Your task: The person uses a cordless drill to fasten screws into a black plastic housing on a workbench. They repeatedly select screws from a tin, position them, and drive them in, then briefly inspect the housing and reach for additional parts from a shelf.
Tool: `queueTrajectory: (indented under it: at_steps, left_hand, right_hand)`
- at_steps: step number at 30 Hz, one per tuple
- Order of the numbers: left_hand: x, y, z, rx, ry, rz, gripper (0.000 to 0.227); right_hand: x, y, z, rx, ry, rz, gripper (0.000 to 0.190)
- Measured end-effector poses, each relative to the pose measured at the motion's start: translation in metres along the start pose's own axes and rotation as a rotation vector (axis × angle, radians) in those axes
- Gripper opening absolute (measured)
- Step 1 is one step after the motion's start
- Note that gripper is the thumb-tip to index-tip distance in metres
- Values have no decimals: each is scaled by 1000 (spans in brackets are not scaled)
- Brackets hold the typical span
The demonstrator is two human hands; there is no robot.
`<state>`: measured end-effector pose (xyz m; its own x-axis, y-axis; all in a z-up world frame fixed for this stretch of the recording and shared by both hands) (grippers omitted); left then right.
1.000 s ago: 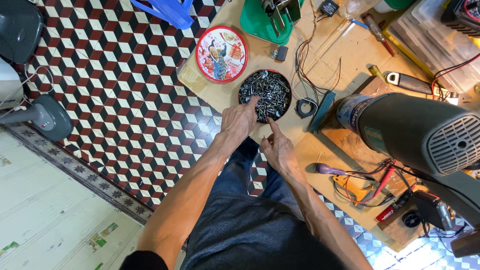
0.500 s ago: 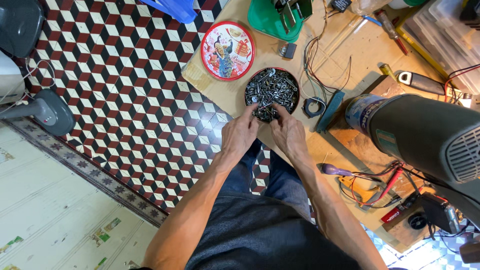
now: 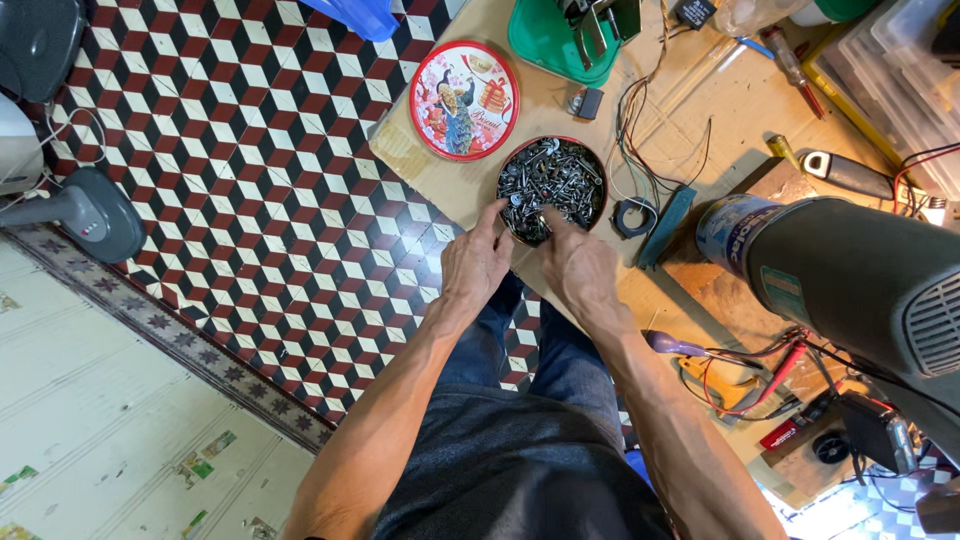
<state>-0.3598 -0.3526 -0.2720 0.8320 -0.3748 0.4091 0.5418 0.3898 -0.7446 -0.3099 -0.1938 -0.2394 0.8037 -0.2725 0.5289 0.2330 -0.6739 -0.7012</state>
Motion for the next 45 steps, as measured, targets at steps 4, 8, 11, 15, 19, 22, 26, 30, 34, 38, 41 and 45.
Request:
queueTrajectory:
  at_steps: [4, 8, 11, 15, 19, 22, 26, 30, 34, 38, 41, 45]
  left_hand:
    - [0, 7, -3, -55, 49, 28, 57]
    - [-3, 16, -3, -20, -26, -59, 61]
    - [-8, 23, 0, 67, -85, -88, 62]
    - [-9, 31, 4, 139, -119, -73, 64]
    - [-10, 34, 6, 335, -239, -195, 70]
    - [-14, 33, 8, 249, -241, -152, 69]
    - [-11, 22, 8, 150, -91, -62, 65]
    - [-6, 12, 10, -56, -47, -23, 49]
    - [-13, 12, 14, -219, 17, -6, 33]
    - [-19, 18, 17, -191, -46, 2, 26]
    - [-15, 20, 15, -97, -61, 39, 22]
    - [-11, 21, 14, 63, -83, 86, 17]
  right_hand:
    - [-8, 7, -2, 134, -22, -140, 59]
    - [-13, -1, 3, 185, 0, -89, 56]
    - [-20, -11, 11, 126, 235, -128, 63]
    - [-19, -26, 27, 21, 143, -53, 60]
    - [-2, -30, 36, -86, -34, 72, 56]
    - [17, -23, 39, -176, 57, 53, 54]
    - [33, -10, 33, -274, 107, 50, 52]
    - [37, 0, 31, -289, 99, 81, 50]
    - [39, 8, 35, -301, 92, 93, 51]
    - [36, 9, 40, -260, 64, 108, 54]
    - [36, 11, 45, -335, 155, 55, 54]
    - [34, 11, 48, -377, 104, 75, 55]
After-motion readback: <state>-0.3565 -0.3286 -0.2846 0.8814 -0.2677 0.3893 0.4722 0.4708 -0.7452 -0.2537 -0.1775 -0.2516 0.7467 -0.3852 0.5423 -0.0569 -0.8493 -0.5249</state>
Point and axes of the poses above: each hand's wrist, its own x-axis away from the middle knuckle, its own y-axis out of the palm, z = x × y, the point moved 1 cm from there along -x, towards the middle knuckle, and after that the axes turned 11 degrees about -x, right-handed, at the moved point
